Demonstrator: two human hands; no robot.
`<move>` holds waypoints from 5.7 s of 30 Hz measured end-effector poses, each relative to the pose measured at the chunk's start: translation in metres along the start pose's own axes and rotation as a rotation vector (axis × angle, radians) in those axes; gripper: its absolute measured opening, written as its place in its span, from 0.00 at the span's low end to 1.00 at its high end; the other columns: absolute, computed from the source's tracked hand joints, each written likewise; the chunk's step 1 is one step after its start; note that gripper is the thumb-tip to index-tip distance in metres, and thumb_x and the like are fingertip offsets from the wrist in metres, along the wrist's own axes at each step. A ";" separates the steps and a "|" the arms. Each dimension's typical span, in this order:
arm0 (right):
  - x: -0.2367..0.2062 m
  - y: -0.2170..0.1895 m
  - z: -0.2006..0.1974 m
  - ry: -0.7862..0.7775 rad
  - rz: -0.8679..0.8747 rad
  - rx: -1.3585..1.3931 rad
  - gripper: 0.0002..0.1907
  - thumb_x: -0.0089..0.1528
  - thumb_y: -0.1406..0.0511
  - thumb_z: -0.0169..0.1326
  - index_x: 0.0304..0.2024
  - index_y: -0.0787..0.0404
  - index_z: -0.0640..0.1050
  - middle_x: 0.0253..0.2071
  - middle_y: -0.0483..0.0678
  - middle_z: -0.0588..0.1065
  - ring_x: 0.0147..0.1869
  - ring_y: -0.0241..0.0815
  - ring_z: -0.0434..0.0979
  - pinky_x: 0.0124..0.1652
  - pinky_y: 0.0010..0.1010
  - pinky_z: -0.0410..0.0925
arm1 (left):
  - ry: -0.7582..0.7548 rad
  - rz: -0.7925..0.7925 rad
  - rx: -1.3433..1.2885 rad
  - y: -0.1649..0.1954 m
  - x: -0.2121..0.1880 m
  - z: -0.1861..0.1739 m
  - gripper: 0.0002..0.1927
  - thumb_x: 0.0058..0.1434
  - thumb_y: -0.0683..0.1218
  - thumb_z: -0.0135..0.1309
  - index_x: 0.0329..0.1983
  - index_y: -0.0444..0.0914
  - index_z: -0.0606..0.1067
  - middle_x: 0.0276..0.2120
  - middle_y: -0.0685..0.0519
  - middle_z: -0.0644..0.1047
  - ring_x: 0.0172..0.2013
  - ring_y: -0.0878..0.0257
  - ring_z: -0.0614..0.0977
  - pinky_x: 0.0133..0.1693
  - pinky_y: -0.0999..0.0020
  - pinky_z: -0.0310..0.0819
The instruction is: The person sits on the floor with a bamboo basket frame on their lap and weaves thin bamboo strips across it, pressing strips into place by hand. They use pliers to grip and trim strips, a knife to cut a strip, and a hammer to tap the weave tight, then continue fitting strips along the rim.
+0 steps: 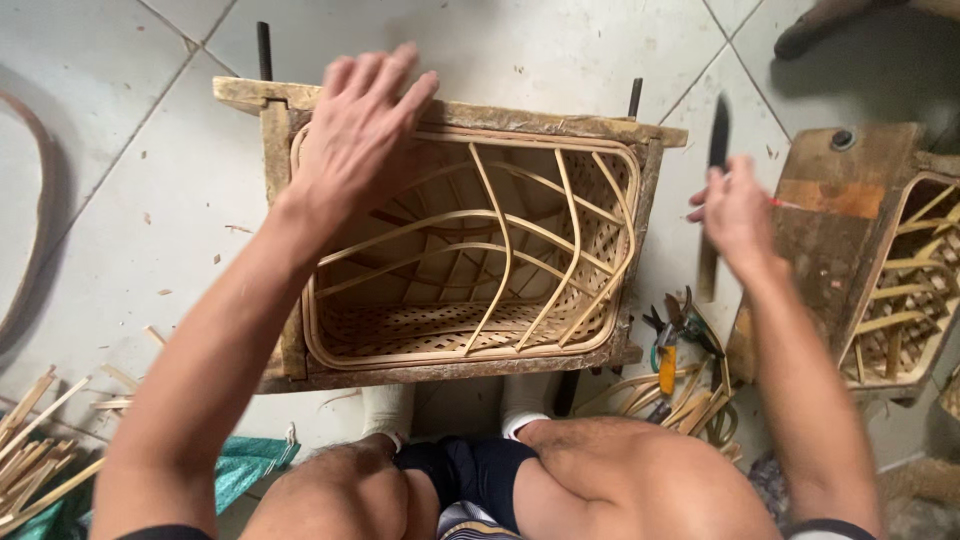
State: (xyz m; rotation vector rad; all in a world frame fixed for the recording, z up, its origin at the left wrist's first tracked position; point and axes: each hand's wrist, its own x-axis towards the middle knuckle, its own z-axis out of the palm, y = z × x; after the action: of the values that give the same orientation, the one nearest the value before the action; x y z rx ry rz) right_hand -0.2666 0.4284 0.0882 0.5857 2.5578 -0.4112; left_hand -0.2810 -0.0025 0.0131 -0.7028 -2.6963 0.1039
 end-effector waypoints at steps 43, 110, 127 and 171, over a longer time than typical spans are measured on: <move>-0.081 0.046 -0.002 0.514 -0.359 0.108 0.11 0.77 0.62 0.51 0.52 0.62 0.80 0.32 0.53 0.77 0.33 0.45 0.76 0.32 0.39 0.69 | 0.089 0.185 -0.167 0.032 -0.015 -0.013 0.30 0.59 0.40 0.57 0.66 0.46 0.71 0.62 0.51 0.69 0.64 0.57 0.70 0.68 0.57 0.62; 0.088 -0.251 -0.024 -0.996 -0.200 -0.320 0.16 0.60 0.59 0.62 0.43 0.65 0.87 0.30 0.53 0.84 0.23 0.36 0.70 0.26 0.29 0.66 | -0.424 -0.038 -0.396 -0.010 0.021 -0.006 0.51 0.58 0.86 0.35 0.42 0.34 0.72 0.33 0.46 0.77 0.32 0.58 0.76 0.40 0.58 0.76; -0.038 0.027 -0.100 0.211 -0.436 0.055 0.20 0.74 0.68 0.43 0.67 0.68 0.70 0.42 0.59 0.76 0.38 0.45 0.77 0.37 0.33 0.72 | -0.501 -0.071 -0.352 0.005 0.012 -0.015 0.44 0.63 0.82 0.36 0.46 0.38 0.73 0.41 0.43 0.79 0.40 0.55 0.79 0.43 0.56 0.73; 0.000 0.204 0.080 0.506 -0.066 0.126 0.13 0.64 0.61 0.63 0.36 0.66 0.79 0.32 0.56 0.80 0.37 0.49 0.82 0.39 0.38 0.73 | -0.452 0.198 -0.691 0.143 -0.173 -0.121 0.31 0.51 0.47 0.58 0.59 0.32 0.70 0.49 0.45 0.80 0.49 0.54 0.82 0.54 0.63 0.75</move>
State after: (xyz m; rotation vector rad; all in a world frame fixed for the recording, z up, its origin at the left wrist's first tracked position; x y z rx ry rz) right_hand -0.1392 0.5741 -0.0157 0.7280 3.0561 -0.5010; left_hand -0.0317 0.0363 0.0492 -1.2684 -3.0813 -0.7394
